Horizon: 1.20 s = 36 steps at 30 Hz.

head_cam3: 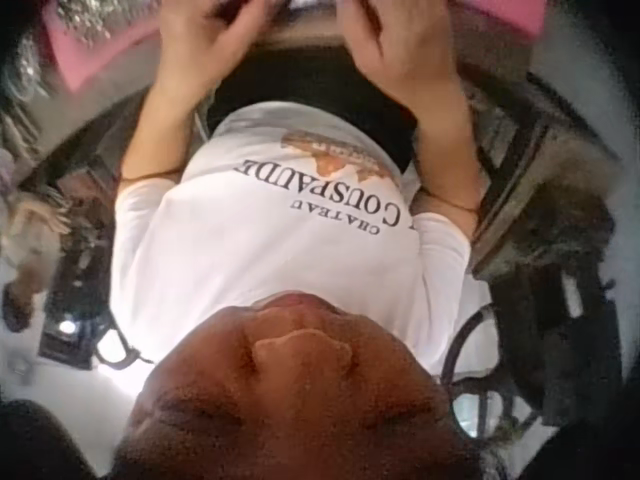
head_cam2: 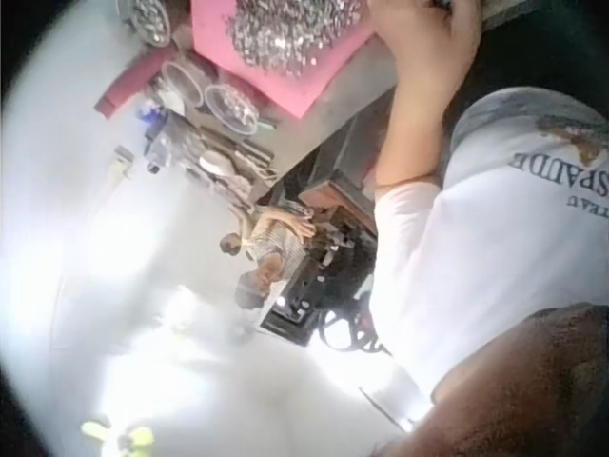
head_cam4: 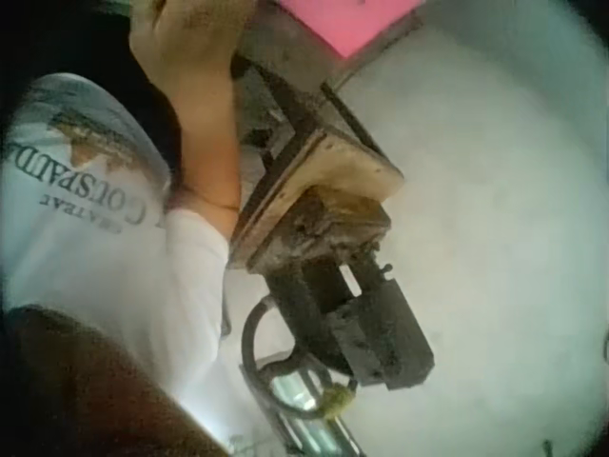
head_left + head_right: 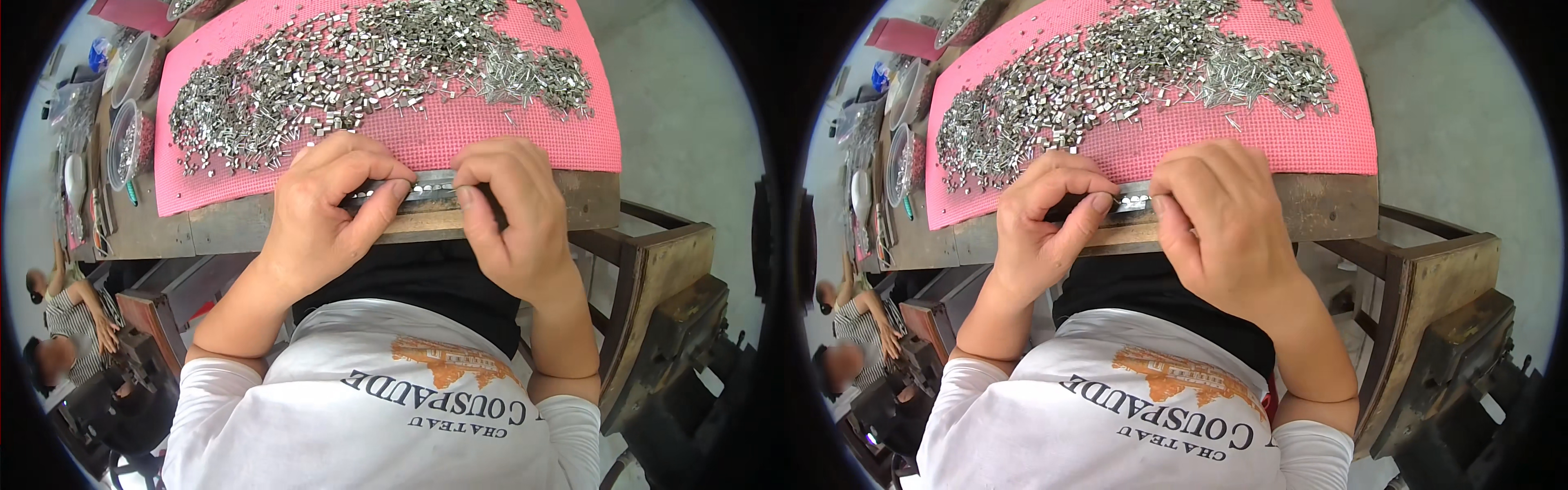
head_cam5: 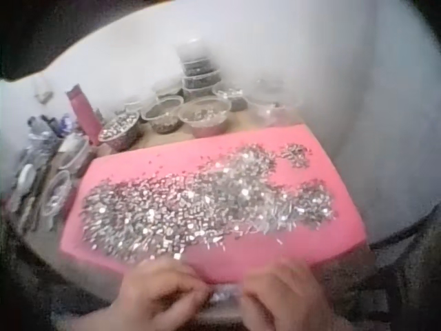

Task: The person operates a manual press machine on a metal fixture, inserts small metal pieces into the fixture's slots by hand at a table, and presses the loaded fixture in the press machine.

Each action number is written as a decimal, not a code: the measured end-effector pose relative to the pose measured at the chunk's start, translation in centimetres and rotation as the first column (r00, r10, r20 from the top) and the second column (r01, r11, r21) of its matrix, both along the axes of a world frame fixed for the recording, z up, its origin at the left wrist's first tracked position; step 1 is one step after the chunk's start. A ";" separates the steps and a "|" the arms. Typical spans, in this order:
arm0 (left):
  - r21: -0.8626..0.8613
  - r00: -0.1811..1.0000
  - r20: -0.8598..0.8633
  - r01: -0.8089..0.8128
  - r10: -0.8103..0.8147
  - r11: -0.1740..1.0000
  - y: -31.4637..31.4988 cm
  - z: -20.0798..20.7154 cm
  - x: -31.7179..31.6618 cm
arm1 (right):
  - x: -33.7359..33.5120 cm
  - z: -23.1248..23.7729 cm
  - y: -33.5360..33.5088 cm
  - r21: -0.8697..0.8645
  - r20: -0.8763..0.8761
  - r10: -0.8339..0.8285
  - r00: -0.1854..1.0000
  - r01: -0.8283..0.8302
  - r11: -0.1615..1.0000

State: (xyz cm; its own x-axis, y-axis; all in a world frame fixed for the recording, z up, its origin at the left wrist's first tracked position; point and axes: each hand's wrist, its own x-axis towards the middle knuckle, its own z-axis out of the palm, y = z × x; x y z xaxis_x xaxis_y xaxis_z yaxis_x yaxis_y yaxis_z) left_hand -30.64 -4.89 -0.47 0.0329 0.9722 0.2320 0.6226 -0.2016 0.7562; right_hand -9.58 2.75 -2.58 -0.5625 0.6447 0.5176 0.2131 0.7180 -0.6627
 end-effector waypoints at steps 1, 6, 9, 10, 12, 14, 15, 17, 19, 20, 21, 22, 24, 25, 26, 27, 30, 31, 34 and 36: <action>0.014 1.000 -0.014 -0.001 0.001 1.000 0.0 -0.1 0.0 | -0.2 -0.1 -0.2 0.014 0.010 -0.002 1.000 0.002 1.000; 0.063 0.998 -0.059 -0.007 0.010 0.998 0.0 -0.5 0.1 | -0.5 -0.1 -0.3 0.024 0.042 -0.002 0.999 0.001 1.000; 0.076 0.996 -0.083 -0.008 0.014 0.997 0.1 -0.6 0.3 | -0.4 0.0 -0.4 0.016 0.063 0.000 0.998 -0.001 1.000; 0.090 0.994 -0.105 -0.009 0.019 0.996 0.1 -0.6 0.3 | -0.4 0.0 -0.4 0.013 0.062 -0.003 0.998 0.002 1.000; 0.103 0.992 -0.127 -0.013 0.026 0.995 0.1 -0.6 0.4 | -0.6 -0.3 -0.4 0.014 0.045 -0.008 0.999 0.007 1.000; 0.110 0.985 -0.169 -0.015 0.034 0.994 0.1 -0.6 0.4 | -0.6 -0.4 -0.4 0.015 0.028 -0.014 1.000 0.013 1.000; 0.109 0.985 -0.167 -0.016 0.034 0.994 0.1 -0.8 0.5 | -0.7 -0.4 -0.4 0.015 0.030 -0.015 0.999 0.014 1.000; 0.209 0.985 -0.155 -0.045 0.078 0.977 0.4 -1.2 0.6 | -0.7 -0.3 -0.4 0.015 0.032 -0.016 0.999 0.016 1.000; 0.218 0.985 -0.155 -0.045 0.081 0.975 0.4 -1.3 0.6 | -0.7 -0.2 -0.5 0.003 0.042 -0.017 0.999 0.017 1.000; 0.227 0.984 -0.156 -0.046 0.083 0.973 0.5 -1.3 0.7 | -0.7 -0.3 -0.5 0.003 0.043 -0.018 0.999 0.018 1.000; 0.227 0.985 -0.155 -0.045 0.081 0.973 0.5 -1.3 0.7 | -0.7 -0.3 -0.4 0.013 0.044 -0.019 0.999 0.019 1.000; 0.234 0.982 -0.166 -0.043 0.084 0.971 0.5 -1.2 0.7 | -0.7 -0.4 -0.4 0.023 0.045 -0.021 0.999 0.020 1.000; 0.242 0.980 -0.178 -0.044 0.089 0.969 0.5 -1.2 0.8 | -0.7 -0.3 -0.4 0.032 0.053 -0.018 0.998 0.017 0.999; 0.249 0.978 -0.187 -0.045 0.094 0.967 0.5 -1.2 0.8 | -0.8 -0.3 -0.4 0.041 0.061 -0.016 0.998 0.014 0.999; 0.257 0.976 -0.196 -0.045 0.098 0.965 0.5 -1.3 0.8 | -0.8 -0.3 -0.4 0.041 0.062 -0.017 0.998 0.014 0.999; 0.257 0.976 -0.195 -0.046 0.098 0.965 0.5 -1.4 0.8 | -0.8 -0.3 -0.4 0.057 0.072 -0.021 0.997 0.017 0.998; 0.264 0.972 -0.211 -0.039 0.098 0.964 0.6 -1.3 0.8 | -0.8 -0.2 -0.4 0.098 0.095 -0.030 0.995 0.020 0.995; 0.273 0.971 -0.217 -0.039 0.101 0.961 0.6 -1.3 0.8 | -0.8 -0.1 -0.4 0.123 0.109 -0.035 0.993 0.021 0.992; 0.281 0.968 -0.225 -0.041 0.108 0.959 0.6 -1.4 0.8 | -0.8 0.3 -0.4 0.183 0.177 -0.039 0.984 0.006 0.983; 0.283 0.967 -0.229 -0.041 0.109 0.958 0.6 -1.4 0.8 | -0.9 0.3 -0.5 0.229 0.197 -0.049 0.979 0.003 0.973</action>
